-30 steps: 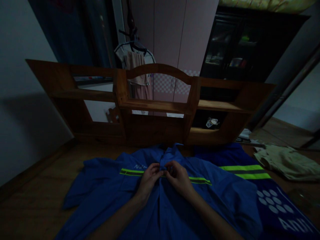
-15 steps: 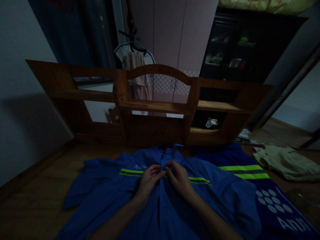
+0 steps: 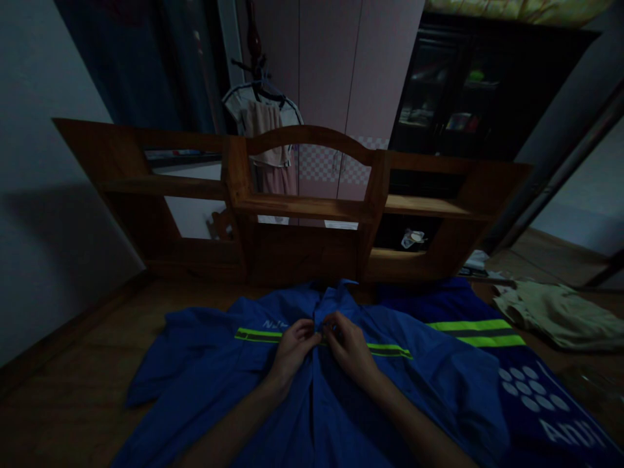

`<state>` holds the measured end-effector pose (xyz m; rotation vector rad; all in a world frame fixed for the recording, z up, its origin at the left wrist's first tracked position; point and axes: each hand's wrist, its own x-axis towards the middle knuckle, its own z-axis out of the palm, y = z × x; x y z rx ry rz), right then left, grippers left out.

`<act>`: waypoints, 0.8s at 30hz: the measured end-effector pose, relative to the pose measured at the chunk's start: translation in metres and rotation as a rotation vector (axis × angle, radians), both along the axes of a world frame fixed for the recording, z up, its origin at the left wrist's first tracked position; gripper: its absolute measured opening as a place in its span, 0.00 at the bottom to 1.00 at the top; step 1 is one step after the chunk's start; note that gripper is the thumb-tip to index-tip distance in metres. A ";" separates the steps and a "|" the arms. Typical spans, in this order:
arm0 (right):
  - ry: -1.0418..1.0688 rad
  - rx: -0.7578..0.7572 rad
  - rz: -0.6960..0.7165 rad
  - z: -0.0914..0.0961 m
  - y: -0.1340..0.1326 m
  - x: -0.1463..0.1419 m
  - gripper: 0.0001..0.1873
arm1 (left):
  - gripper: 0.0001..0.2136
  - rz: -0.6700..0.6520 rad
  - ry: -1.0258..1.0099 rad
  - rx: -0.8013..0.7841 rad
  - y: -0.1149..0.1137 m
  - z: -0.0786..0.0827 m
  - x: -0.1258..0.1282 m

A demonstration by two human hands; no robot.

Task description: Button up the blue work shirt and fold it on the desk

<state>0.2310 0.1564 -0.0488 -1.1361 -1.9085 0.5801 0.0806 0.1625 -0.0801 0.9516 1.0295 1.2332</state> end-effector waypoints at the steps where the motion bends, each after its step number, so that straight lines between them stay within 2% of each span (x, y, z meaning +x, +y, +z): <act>1: 0.006 -0.003 -0.004 0.000 0.000 0.000 0.07 | 0.16 0.000 -0.002 0.002 0.000 -0.001 0.000; 4: 0.071 -0.056 0.000 -0.002 0.002 0.002 0.06 | 0.16 -0.001 -0.010 0.008 0.002 -0.004 -0.002; 9: 0.348 -0.376 0.036 -0.015 0.016 0.005 0.13 | 0.17 0.012 -0.010 -0.010 0.002 -0.002 -0.002; 11: 0.406 -0.444 0.025 -0.019 0.020 0.005 0.16 | 0.16 0.049 0.012 -0.008 0.001 -0.001 -0.001; 18: 0.358 -0.441 -0.018 -0.014 0.020 0.007 0.19 | 0.13 0.086 0.159 0.092 0.001 0.000 -0.002; 24: 0.318 -0.329 -0.053 -0.021 0.019 0.007 0.18 | 0.13 0.067 0.170 0.102 -0.002 0.008 -0.002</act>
